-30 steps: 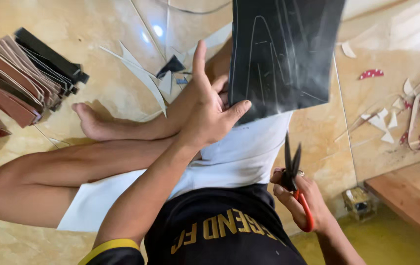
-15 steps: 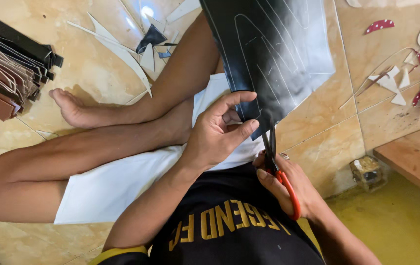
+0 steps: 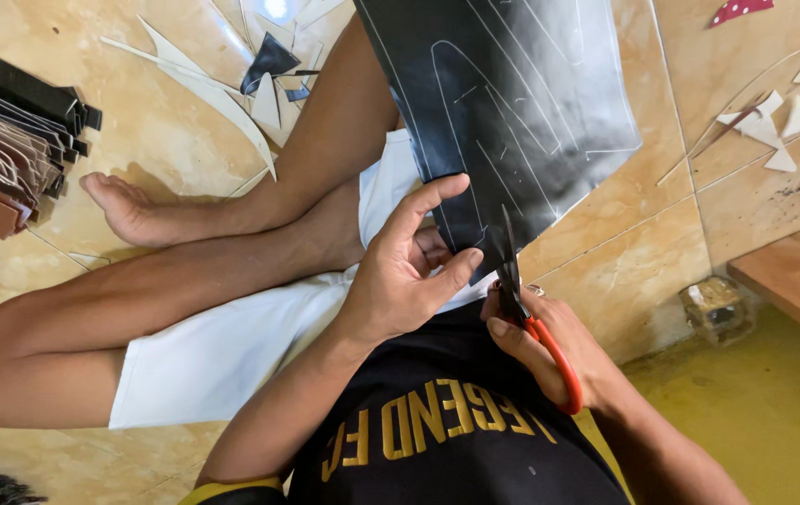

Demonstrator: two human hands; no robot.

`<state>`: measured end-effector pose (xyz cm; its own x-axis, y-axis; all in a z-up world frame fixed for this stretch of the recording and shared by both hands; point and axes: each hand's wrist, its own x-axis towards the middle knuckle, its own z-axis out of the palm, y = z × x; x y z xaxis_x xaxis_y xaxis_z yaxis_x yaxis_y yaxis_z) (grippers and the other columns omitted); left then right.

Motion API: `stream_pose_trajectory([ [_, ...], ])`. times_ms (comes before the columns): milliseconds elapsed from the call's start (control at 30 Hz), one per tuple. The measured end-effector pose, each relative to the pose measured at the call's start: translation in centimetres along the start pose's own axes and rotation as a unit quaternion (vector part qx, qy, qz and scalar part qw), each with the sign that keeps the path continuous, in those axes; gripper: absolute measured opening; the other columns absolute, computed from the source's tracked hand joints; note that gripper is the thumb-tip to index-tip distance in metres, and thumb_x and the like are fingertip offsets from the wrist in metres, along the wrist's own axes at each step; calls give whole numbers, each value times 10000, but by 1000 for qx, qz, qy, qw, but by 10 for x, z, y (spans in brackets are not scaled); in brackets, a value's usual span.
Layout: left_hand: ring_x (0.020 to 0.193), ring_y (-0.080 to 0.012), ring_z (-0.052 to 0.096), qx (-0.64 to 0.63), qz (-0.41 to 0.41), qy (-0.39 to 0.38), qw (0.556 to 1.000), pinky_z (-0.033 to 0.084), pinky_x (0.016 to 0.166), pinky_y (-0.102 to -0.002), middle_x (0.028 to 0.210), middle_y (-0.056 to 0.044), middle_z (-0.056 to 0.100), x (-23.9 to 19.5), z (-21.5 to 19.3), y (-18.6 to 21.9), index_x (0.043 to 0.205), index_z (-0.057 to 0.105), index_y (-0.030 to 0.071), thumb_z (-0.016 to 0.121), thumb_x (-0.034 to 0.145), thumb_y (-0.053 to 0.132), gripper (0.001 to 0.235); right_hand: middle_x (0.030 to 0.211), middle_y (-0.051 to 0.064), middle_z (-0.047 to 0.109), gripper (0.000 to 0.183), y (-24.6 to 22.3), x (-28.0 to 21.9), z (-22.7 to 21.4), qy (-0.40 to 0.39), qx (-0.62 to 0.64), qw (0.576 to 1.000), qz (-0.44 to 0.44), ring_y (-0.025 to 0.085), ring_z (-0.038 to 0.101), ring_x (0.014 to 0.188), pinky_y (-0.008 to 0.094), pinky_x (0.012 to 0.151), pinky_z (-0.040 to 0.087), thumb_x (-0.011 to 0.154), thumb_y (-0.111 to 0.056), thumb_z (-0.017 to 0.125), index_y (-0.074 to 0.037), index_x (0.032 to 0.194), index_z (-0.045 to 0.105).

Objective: The person sits cross-legged on a tiled floor and uses red-handled scissors to cut black leather pieces along pre-drawn white lines. They repeatedly pick up leather pieces, cut them into specific shapes, and place the finished pieces into a pile on the floor.

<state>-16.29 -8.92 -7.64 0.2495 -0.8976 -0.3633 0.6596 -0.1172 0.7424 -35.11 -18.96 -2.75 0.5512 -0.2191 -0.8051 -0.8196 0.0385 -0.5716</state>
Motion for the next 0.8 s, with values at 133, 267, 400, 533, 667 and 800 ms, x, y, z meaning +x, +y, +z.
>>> stream_pose_trajectory([
  [133, 1051, -104, 641, 18, -14, 4, 1000, 579, 831, -228, 1468, -100, 468, -3, 0, -1, 1547, 395, 25, 689, 967, -89, 661, 608, 127, 601, 296, 10, 0, 5, 39, -7, 999, 12, 276, 603, 558, 410, 579, 482, 877, -337, 578, -48, 875, 639],
  [267, 1152, -108, 617, 8, -6, 8, 1000, 584, 911, -241, 1473, -105, 472, 2, 1, 3, 1559, 405, 21, 686, 990, -91, 645, 556, 156, 589, 319, 20, 1, 10, 63, -46, 996, 38, 285, 595, 487, 423, 544, 471, 886, -303, 611, -16, 750, 647],
  [400, 1087, -107, 647, 19, 0, 30, 999, 588, 892, -227, 1431, -142, 545, 17, -13, 11, 1594, 371, 41, 687, 1006, -78, 678, 587, 185, 594, 341, 18, 1, 11, 54, -68, 993, 76, 315, 597, 517, 436, 556, 471, 890, -296, 648, 12, 745, 641],
  [533, 1107, -125, 646, 86, 20, 22, 996, 619, 904, -250, 1530, -120, 402, 16, -8, 15, 1564, 391, 18, 683, 984, -108, 662, 584, 187, 636, 267, 4, 9, 1, 41, -33, 996, 66, 336, 653, 533, 438, 576, 506, 842, -294, 631, -32, 854, 674],
  [667, 1176, -150, 652, 76, 32, 22, 996, 623, 948, -267, 1559, -125, 391, 8, -1, 13, 1572, 380, 25, 676, 996, -106, 660, 660, 199, 652, 295, -1, 18, -7, 33, -38, 998, -36, 388, 650, 637, 463, 603, 490, 827, -282, 640, -10, 941, 634],
  [800, 1247, -165, 644, 65, 41, 17, 997, 619, 992, -275, 1580, -119, 378, 4, -2, 10, 1570, 371, 36, 671, 1002, -101, 658, 660, 195, 650, 268, 1, 18, -5, 30, -28, 997, -63, 368, 652, 612, 445, 587, 494, 800, -258, 646, -7, 894, 639],
])
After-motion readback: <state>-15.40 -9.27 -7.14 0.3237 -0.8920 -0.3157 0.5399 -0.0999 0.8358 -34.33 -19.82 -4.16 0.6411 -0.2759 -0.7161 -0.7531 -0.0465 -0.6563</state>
